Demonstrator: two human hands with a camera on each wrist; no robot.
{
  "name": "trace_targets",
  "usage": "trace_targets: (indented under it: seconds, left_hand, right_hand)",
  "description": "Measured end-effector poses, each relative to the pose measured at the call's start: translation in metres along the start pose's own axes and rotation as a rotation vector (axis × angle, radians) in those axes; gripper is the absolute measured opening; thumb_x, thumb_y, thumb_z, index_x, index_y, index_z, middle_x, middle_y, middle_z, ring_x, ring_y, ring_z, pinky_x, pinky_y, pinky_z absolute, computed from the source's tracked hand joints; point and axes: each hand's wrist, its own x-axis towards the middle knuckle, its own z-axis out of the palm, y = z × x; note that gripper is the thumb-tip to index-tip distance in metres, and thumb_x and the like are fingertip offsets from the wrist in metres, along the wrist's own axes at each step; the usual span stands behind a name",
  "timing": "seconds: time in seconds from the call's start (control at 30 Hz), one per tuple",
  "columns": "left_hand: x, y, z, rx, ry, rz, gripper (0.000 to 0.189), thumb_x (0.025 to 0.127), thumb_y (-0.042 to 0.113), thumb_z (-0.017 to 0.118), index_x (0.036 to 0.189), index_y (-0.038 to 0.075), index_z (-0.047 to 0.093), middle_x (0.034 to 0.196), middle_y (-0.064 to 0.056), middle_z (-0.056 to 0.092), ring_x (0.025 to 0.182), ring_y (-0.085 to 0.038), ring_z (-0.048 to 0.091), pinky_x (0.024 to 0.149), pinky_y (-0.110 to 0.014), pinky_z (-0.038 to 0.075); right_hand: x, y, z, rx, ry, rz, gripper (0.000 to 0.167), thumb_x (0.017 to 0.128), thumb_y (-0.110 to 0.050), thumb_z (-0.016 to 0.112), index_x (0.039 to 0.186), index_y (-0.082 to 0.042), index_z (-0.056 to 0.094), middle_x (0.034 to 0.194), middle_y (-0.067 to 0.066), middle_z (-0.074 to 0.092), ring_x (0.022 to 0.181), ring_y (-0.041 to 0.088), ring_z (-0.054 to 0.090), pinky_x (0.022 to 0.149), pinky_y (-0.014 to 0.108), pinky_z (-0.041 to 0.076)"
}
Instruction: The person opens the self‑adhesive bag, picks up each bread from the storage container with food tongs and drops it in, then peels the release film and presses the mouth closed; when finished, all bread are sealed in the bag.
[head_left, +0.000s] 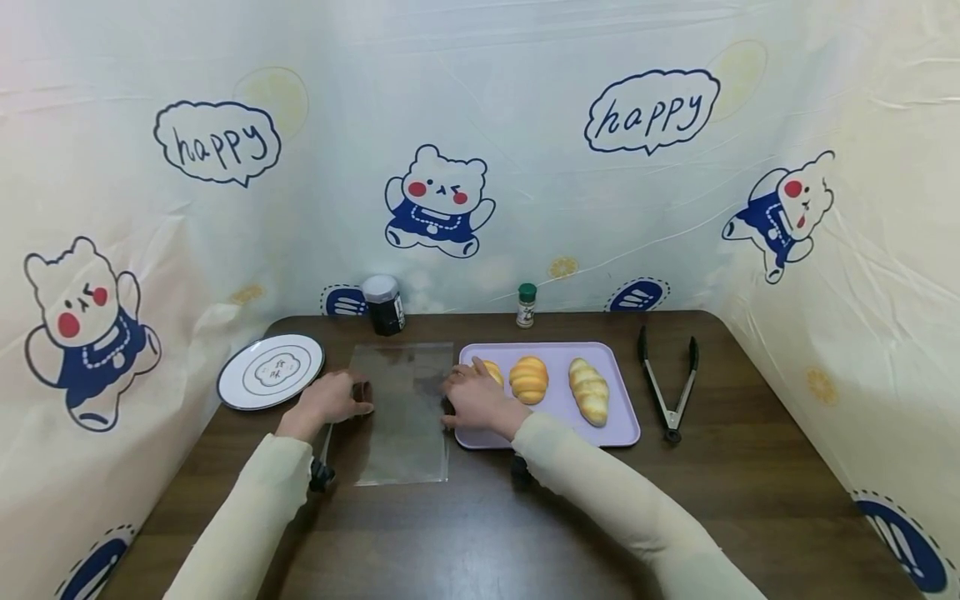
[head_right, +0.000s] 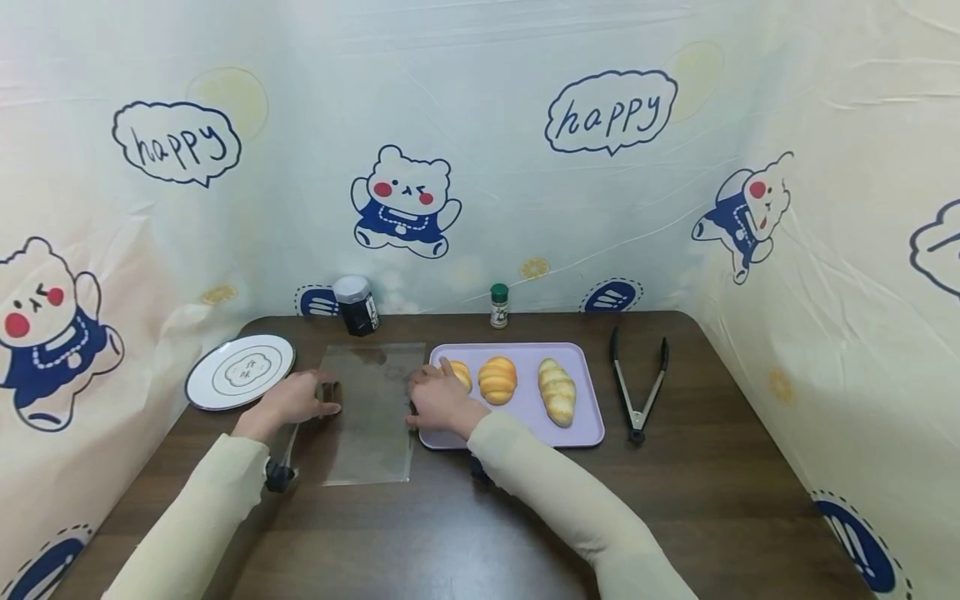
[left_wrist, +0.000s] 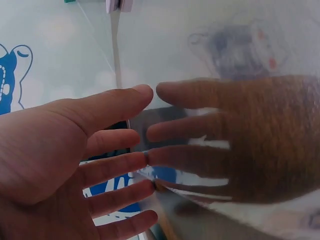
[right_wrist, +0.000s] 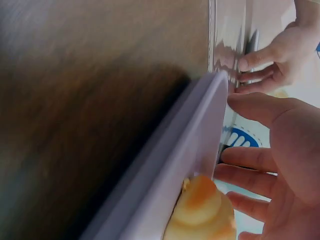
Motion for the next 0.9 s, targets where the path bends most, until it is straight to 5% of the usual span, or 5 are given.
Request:
trace_targets:
  seconds: [0.37, 0.67, 0.9]
  left_hand:
    - [0.002, 0.002, 0.001, -0.010, -0.009, -0.020, 0.063, 0.083, 0.033, 0.080, 0.131, -0.003, 0.062, 0.134, -0.028, 0.058, 0.118, -0.043, 0.059, 0.097, -0.059, 0.048]
    - [0.000, 0.005, 0.000, -0.032, 0.013, 0.022, 0.034, 0.082, 0.023, 0.081, 0.109, 0.003, 0.074, 0.097, -0.012, 0.071, 0.077, -0.023, 0.058, 0.074, -0.045, 0.053]
    - [-0.001, 0.007, -0.001, -0.019, 0.054, 0.035, 0.021, 0.084, 0.017, 0.078, 0.101, 0.004, 0.076, 0.094, -0.012, 0.073, 0.076, -0.021, 0.061, 0.072, -0.044, 0.054]
  right_hand:
    - [0.002, -0.008, 0.001, -0.022, -0.029, -0.013, 0.052, 0.087, -0.058, 0.067, 0.126, -0.023, 0.068, 0.131, -0.003, 0.066, 0.136, 0.020, 0.047, 0.122, 0.055, 0.020]
    - [0.002, -0.014, 0.002, -0.037, 0.008, -0.027, 0.033, 0.087, -0.053, 0.070, 0.103, -0.026, 0.075, 0.115, -0.007, 0.072, 0.121, 0.017, 0.055, 0.118, 0.048, 0.029]
    - [0.002, -0.018, 0.004, -0.049, 0.082, -0.063, 0.023, 0.089, -0.046, 0.070, 0.100, -0.026, 0.075, 0.103, -0.008, 0.074, 0.105, 0.016, 0.060, 0.095, 0.038, 0.045]
